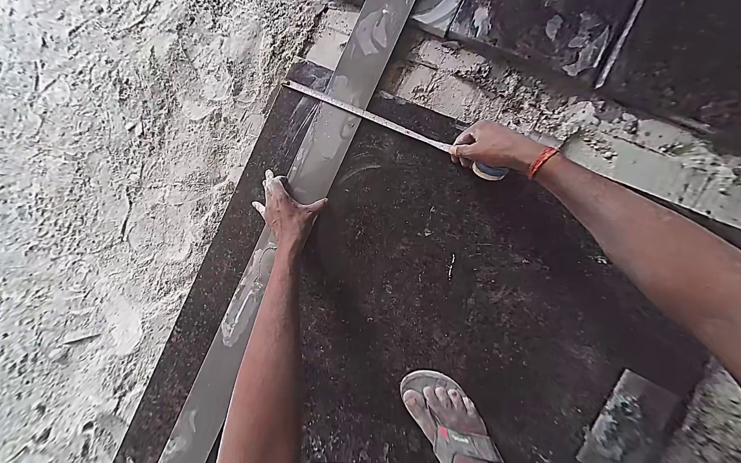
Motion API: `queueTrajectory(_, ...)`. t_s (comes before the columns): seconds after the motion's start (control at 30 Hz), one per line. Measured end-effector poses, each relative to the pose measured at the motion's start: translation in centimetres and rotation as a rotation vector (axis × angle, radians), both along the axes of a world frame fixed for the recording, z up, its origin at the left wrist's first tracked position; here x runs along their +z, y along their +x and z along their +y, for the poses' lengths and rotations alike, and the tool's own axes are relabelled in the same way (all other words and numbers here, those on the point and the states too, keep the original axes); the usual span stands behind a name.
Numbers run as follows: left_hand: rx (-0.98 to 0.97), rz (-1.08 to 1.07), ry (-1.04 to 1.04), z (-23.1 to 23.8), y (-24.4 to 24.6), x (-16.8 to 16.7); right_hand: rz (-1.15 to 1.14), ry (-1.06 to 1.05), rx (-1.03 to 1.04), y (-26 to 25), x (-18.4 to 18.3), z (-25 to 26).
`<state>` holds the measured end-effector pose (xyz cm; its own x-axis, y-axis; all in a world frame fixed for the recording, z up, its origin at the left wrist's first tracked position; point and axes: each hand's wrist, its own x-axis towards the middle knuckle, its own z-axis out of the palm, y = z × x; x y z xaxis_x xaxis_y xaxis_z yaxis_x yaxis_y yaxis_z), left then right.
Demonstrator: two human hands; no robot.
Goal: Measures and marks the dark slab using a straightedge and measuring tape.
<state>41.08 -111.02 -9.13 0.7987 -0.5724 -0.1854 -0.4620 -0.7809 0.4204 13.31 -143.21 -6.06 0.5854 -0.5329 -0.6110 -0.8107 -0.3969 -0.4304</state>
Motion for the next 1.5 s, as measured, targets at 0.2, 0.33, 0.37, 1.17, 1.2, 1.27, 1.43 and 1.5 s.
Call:
queueTrajectory(0.2,0.034,0.031,-0.003,-0.2,0.0,-0.2,0.008,0.011,-0.02,0.2,0.3,0.2)
queueTrajectory(0.33,0.027,-0.015,0.056,-0.3,0.2,-0.2,-0.009,-0.002,-0.002,0.1,-0.2,-0.1)
queueTrajectory(0.37,0.019,-0.01,0.074,-0.4,0.1,-0.1,-0.007,-0.003,0.002,-0.1,-0.2,-0.3)
queueTrajectory(1.17,0.649,0.68,-0.539,50.9,-14.2,13.9,-0.479,0.588,0.764,6.0,10.5,63.0)
queueTrajectory(1.2,0.799,0.638,-0.522,56.4,-16.3,13.1,-0.426,0.562,0.914,5.8,10.7,64.6)
queueTrajectory(1.27,1.12,0.531,-0.48,67.1,-21.0,11.5,-0.372,0.483,1.091,6.0,10.9,66.5)
queueTrajectory(1.43,1.476,0.41,-0.143,87.3,-29.3,8.4,-0.232,0.116,1.433,13.0,15.9,69.9)
queueTrajectory(1.5,1.525,0.417,-0.132,90.8,-31.0,7.2,-0.146,-0.002,1.532,15.6,18.9,72.1)
